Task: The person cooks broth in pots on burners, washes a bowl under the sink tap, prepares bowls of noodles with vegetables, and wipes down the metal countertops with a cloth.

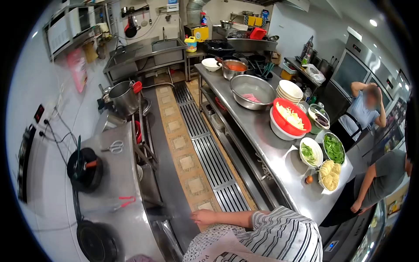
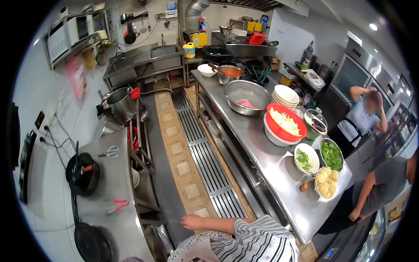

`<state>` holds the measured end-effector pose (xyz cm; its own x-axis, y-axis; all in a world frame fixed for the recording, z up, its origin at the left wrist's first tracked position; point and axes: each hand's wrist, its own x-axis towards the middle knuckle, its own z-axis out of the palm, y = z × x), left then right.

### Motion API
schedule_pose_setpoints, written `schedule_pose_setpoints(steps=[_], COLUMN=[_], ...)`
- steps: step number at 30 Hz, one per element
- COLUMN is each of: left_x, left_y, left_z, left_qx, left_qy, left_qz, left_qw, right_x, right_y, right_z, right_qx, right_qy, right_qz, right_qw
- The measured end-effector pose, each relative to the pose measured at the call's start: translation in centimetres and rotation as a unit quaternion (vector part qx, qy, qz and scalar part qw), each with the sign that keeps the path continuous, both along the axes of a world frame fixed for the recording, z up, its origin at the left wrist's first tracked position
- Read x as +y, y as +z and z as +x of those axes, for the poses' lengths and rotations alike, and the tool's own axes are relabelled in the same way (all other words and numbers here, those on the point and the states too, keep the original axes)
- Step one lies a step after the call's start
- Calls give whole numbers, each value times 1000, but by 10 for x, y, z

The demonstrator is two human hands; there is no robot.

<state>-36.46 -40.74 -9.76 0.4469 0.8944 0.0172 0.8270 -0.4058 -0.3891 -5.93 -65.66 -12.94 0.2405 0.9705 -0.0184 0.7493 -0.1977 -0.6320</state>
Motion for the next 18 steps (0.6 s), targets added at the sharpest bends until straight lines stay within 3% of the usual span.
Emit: schedule_pose_setpoints(steps=[1,4,7,11,13,14,15,17,18], left_x=[-1,0,8,30,41,47,67,58,74], left_y=[2,5,2,-12,-22,-26,-69,-34,-52], left_z=[18,74,140,247,321,365,399,491,531], left_qx=[-20,-52,-73,-77,-64,-44,-91,-20,-17], left_qy=[-3,-33,-75,-153,-222,-318,-381,-387,-407], left_qz=[-11,-49,-96,-190,-239,-217,-222,-299,-339], left_qw=[1000,997,990,967,943,922,893,872,848], right_x=[-5,-18,-36,-54,-57,-57,-61,-62,-63], right_y=[-2,10,10,-6,-13,-15,-9,5,6], right_z=[17,75,122,176,208,227,252,289,313], right_qx=[1,-9,-14,3,-2,36,46,73,110], right_qy=[-12,-58,-129,-193,-212,-227,-247,-301,-339], right_qz=[8,-129,-53,-78,-90,-124,-118,-96,-84], right_qw=[1000,990,990,978,973,965,961,946,931])
